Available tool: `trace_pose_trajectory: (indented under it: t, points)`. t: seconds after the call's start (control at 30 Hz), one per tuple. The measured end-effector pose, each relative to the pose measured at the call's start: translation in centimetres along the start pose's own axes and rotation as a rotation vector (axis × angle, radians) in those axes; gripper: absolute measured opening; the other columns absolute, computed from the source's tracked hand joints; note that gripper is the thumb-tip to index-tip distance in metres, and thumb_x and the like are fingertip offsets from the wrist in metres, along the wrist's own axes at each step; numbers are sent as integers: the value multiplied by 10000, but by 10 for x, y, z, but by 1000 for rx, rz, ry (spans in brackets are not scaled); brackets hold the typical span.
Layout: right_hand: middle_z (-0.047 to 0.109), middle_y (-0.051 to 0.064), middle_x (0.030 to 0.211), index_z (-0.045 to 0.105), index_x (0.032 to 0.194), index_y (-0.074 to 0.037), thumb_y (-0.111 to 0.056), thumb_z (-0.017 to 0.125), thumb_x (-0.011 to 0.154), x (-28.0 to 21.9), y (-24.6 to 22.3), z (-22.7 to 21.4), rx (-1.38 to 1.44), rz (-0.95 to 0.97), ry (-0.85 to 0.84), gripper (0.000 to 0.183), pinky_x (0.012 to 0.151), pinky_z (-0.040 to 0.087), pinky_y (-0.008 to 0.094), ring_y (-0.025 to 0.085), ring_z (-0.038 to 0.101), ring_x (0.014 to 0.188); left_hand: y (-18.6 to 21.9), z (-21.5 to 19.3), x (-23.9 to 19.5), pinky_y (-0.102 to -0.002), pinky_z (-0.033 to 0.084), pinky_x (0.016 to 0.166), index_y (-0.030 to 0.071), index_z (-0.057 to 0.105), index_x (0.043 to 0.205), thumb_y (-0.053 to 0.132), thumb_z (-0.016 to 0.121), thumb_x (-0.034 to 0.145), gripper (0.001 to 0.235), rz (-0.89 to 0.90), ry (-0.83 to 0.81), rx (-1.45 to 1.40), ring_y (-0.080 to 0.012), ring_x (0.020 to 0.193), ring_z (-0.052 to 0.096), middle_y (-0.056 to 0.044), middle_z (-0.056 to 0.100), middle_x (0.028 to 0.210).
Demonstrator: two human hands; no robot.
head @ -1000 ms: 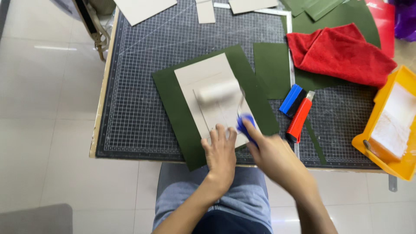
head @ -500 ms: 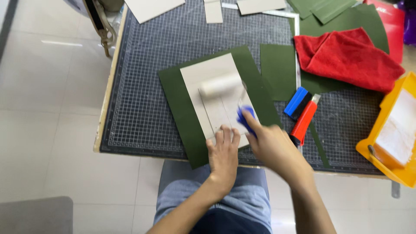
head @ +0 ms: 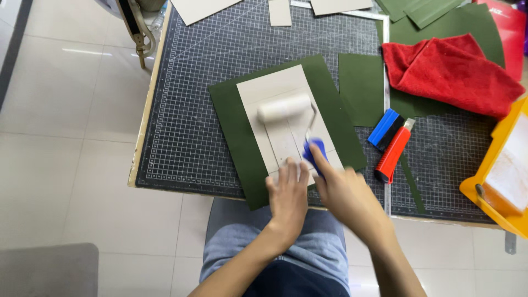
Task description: The person smooths a green paper sheet over a white board using a blue plastic tool, then applies glue with a roller and presses the paper onto the board. They fold the paper edges over the board and continue smoothing to secure the cover.
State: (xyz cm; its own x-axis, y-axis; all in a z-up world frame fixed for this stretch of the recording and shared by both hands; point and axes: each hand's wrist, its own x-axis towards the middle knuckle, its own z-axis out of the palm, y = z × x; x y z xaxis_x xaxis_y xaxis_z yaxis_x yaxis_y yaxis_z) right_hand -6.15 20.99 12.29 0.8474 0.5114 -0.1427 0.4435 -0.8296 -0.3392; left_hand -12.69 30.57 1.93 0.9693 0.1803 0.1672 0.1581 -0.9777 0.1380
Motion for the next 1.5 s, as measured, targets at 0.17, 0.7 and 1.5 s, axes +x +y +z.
trace_pose_trajectory:
  t: [0.17,0.7,1.5]
  points:
    - [668,212,693,295,1574,-320,-282,574,897,-77,41,25,-60,155,-188,733,649,521,538,426,664,640,-28,-27,11,-607,302,963,73,553,1282,63,541,864,418,-26,110,-329,-286,1214,484,-139,526,1337]
    - [563,104,645,536,1533,-257,-145,708,931,-216,138,-50,555,713,276,636,483,506,364,163,515,526,-56,6,120,-692,282,993,115,674,1136,51,520,888,298,124,-222,-183,-371,1230,467,-169,545,1261]
    - [731,110,780,717,1177,-51,-158,695,899,87,69,64,658,301,306,299,604,497,311,167,581,639,-39,-3,47,-584,331,952,130,691,1114,9,586,811,343,-61,84,-312,-322,1199,458,-168,460,1327]
